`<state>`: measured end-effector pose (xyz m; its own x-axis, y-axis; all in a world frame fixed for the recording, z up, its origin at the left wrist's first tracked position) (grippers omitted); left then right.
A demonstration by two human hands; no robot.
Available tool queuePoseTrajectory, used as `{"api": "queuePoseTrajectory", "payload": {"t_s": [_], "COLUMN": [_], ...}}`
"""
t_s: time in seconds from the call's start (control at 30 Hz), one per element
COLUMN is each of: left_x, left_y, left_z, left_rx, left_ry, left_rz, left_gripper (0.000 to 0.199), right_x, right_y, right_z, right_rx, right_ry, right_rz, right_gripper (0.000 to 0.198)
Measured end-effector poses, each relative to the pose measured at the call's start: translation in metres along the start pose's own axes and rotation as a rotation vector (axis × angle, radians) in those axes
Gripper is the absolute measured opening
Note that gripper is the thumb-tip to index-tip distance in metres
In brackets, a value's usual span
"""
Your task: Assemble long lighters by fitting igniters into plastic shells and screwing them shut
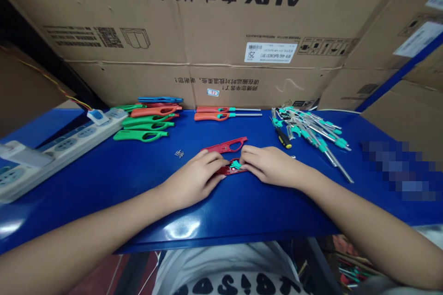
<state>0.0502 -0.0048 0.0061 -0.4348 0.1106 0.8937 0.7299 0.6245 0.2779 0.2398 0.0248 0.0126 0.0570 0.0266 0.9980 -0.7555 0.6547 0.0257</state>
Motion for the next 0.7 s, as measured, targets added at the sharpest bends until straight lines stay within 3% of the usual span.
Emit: {"api": "queuePoseTrajectory", "payload": {"t_s": [0.33,0.7], "left_x": [0.0022,0.0043], "left_y": [-0.0018,-0.0003], "left_z": [0.0019,0.0028], "left_rx": [0.08,0.119], "left_ry": [-0.065,-0.074], "left_rz": [-0.032,-0.025], "left_gripper": [0.023,0.022], "right_x": [-0.0047,-0.0055], "right_y": [0.0002,0.0014], "right_z": [0.0013,0.0041], "right_rx": [0.099,0.129], "right_ry": [-0.091,-0.132], "right_rz": [-0.099,-0.081], "right_gripper": [0.021,0.017]}}
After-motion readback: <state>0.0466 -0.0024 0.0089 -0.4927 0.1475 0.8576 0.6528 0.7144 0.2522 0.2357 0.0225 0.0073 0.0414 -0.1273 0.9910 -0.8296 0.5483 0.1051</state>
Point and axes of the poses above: each hand's wrist, its own y-axis towards the middle knuckle, its own x-axis out of the back of the hand, z = x × y, the point moved 4 cm from there along y, towards the middle knuckle, and after that the axes turned 5 degrees about -x, right-handed, at the moved point
